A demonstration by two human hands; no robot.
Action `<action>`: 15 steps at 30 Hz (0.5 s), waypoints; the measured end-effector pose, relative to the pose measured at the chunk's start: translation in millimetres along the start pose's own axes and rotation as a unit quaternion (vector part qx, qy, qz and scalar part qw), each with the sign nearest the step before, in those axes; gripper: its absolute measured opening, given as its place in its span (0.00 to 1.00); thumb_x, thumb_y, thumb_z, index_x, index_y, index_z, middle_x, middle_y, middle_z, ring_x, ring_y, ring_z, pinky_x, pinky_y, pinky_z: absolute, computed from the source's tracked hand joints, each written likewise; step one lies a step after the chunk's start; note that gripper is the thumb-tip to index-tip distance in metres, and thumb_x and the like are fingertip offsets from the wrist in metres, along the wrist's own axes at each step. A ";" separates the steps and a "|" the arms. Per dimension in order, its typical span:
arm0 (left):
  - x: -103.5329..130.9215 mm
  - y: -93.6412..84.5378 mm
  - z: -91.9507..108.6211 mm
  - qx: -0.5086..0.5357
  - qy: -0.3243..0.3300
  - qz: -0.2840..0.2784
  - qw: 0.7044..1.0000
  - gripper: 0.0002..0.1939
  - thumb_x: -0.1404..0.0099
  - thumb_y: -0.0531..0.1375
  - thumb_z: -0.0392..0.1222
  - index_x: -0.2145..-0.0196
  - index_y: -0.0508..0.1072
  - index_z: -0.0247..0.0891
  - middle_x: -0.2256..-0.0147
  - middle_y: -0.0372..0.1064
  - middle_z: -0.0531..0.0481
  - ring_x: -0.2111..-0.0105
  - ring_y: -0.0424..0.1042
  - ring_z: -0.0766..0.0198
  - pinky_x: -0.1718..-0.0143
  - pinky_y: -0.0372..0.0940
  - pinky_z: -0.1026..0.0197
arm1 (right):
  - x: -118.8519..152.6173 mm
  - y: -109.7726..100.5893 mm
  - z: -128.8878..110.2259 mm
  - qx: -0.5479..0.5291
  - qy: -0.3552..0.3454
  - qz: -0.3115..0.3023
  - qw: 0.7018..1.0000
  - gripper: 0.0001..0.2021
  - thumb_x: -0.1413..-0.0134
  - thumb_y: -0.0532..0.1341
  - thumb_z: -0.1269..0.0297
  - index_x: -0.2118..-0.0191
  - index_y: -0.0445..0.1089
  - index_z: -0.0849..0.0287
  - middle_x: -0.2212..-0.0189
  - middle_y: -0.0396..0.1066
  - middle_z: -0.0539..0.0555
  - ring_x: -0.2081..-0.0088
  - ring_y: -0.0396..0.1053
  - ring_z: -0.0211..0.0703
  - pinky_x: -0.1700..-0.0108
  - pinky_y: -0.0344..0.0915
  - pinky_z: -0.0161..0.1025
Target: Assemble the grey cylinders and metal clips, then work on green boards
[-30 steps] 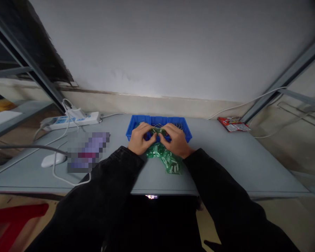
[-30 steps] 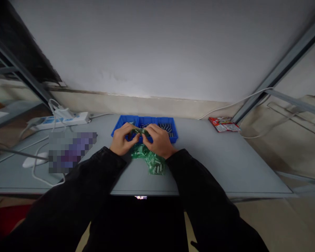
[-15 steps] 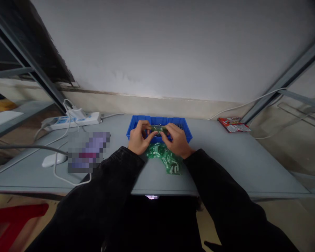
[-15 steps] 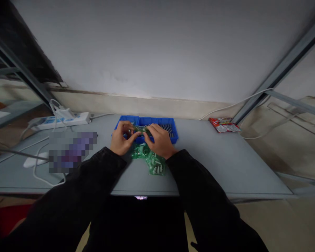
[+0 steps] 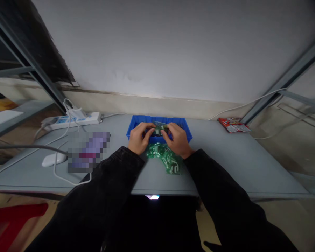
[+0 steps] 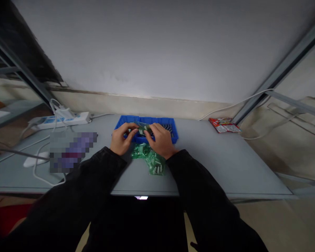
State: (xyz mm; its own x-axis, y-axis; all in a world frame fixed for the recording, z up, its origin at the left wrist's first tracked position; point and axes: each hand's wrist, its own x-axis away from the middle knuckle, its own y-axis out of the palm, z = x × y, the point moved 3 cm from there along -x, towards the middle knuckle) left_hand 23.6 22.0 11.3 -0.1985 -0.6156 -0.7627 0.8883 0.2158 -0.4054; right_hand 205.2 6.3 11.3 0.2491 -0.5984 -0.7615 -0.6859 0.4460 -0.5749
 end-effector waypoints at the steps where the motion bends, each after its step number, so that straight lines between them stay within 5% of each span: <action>1: -0.1 -0.2 0.0 -0.002 -0.001 0.001 1.000 0.06 0.29 0.59 0.39 0.57 0.75 0.38 0.61 0.76 0.49 0.65 0.73 0.65 0.68 0.66 0.63 | 0.4 0.1 1.2 -0.009 0.013 0.007 1.000 0.07 0.33 0.58 0.61 0.56 0.68 0.58 0.64 0.72 0.55 0.64 0.69 0.44 0.59 0.68 0.43; 6: 0.2 -0.6 -2.3 -0.008 -0.021 0.018 1.000 0.07 0.29 0.59 0.40 0.55 0.75 0.38 0.61 0.76 0.49 0.66 0.73 0.65 0.68 0.66 0.63 | 2.6 1.9 4.3 -0.075 0.039 0.026 0.996 0.22 0.35 0.60 0.62 0.38 0.59 0.56 0.62 0.76 0.52 0.66 0.73 0.41 0.60 0.71 0.42; 11: 0.4 -1.6 -2.1 0.000 -0.030 0.025 0.999 0.06 0.29 0.59 0.40 0.57 0.75 0.38 0.63 0.76 0.50 0.69 0.72 0.66 0.69 0.66 0.63 | 1.9 -0.1 -0.7 -0.056 -0.008 0.007 0.998 0.14 0.33 0.57 0.67 0.45 0.69 0.54 0.55 0.78 0.54 0.61 0.76 0.43 0.54 0.73 0.44; 15: -0.7 -2.5 -0.4 -0.024 -0.019 -0.001 1.000 0.09 0.27 0.57 0.39 0.56 0.77 0.39 0.61 0.76 0.48 0.65 0.72 0.64 0.63 0.68 0.60 | 1.9 -2.9 0.4 -0.059 -0.011 0.002 0.998 0.17 0.34 0.54 0.72 0.44 0.69 0.54 0.50 0.77 0.54 0.56 0.76 0.44 0.50 0.73 0.45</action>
State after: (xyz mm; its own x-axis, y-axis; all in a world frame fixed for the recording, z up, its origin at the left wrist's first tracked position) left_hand 21.4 22.2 12.6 -0.1832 -0.6438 -0.7429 0.8672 0.2501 -0.4306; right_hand 207.9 4.1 11.5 0.2603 -0.5814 -0.7709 -0.7626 0.3658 -0.5334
